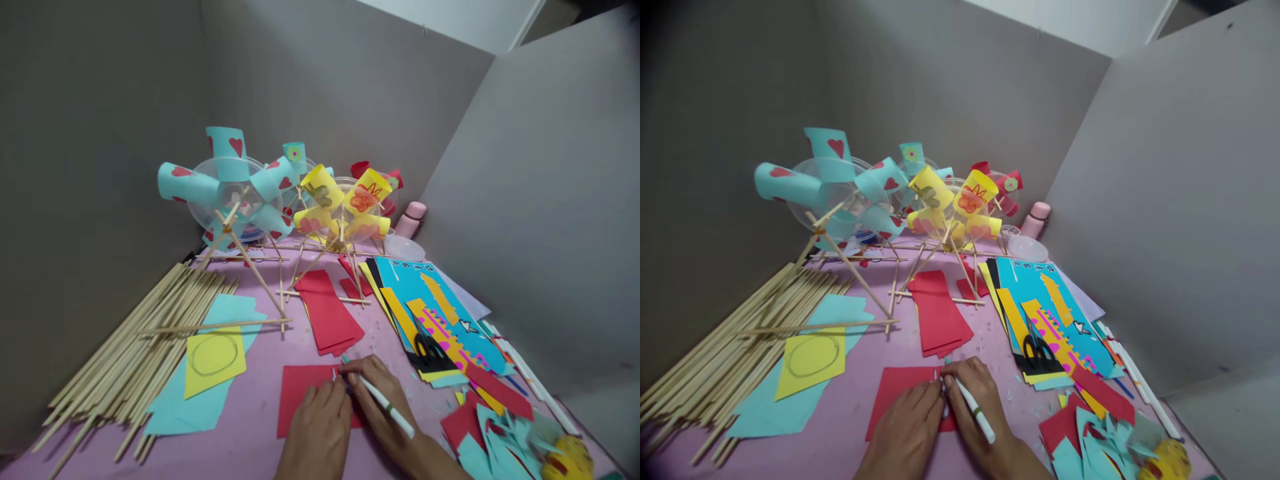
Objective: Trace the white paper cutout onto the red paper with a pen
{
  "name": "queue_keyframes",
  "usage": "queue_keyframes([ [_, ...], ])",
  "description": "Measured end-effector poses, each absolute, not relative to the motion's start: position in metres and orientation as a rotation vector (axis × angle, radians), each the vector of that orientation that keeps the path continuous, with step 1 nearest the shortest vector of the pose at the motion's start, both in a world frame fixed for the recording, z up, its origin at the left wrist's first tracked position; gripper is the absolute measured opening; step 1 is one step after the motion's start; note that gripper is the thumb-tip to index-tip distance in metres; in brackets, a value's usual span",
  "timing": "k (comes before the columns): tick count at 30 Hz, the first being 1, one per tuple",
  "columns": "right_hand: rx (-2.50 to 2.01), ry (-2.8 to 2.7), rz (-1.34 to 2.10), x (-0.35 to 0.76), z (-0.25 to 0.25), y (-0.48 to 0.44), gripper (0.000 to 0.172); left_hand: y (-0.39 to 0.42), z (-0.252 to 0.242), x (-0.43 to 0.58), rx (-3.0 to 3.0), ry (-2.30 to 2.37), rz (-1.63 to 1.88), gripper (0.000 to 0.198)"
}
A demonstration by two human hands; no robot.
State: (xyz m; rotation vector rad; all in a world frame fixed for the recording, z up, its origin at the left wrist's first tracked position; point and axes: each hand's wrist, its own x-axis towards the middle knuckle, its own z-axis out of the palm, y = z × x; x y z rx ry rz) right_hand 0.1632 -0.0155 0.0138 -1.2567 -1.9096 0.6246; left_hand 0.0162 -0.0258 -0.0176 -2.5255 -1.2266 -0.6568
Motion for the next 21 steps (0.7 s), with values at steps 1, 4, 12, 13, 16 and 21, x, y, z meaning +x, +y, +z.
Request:
queue_keyframes([
  [1, -1.27, -1.894, 0.637, 0.163, 0.014, -0.016, 0.025, -0.026, -0.018, 0.017, -2.524, -1.229, -0.654, 0.04],
  [4, -1.291, -1.778, 0.687, 0.165, 0.017, -0.014, 0.025, -0.028, -0.018, 0.018, -2.537, -1.211, -0.627, 0.033],
  [12, -1.295, -1.415, 1.079, 0.162, 0.017, 0.011, 0.028, -0.034, -0.023, 0.015, -2.583, -1.269, -0.512, 0.031],
  [13, -1.281, -1.392, 1.118, 0.162, 0.014, 0.013, 0.026, -0.034, -0.023, 0.015, -2.593, -1.283, -0.488, 0.028],
  [16, -1.243, -1.33, 1.203, 0.162, 0.003, 0.014, 0.025, -0.035, -0.022, 0.015, -2.615, -1.269, -0.455, 0.023],
  [21, -1.209, -1.377, 1.25, 0.166, -0.003, 0.011, 0.023, -0.035, -0.02, 0.013, -2.531, -1.225, -0.561, 0.027],
])
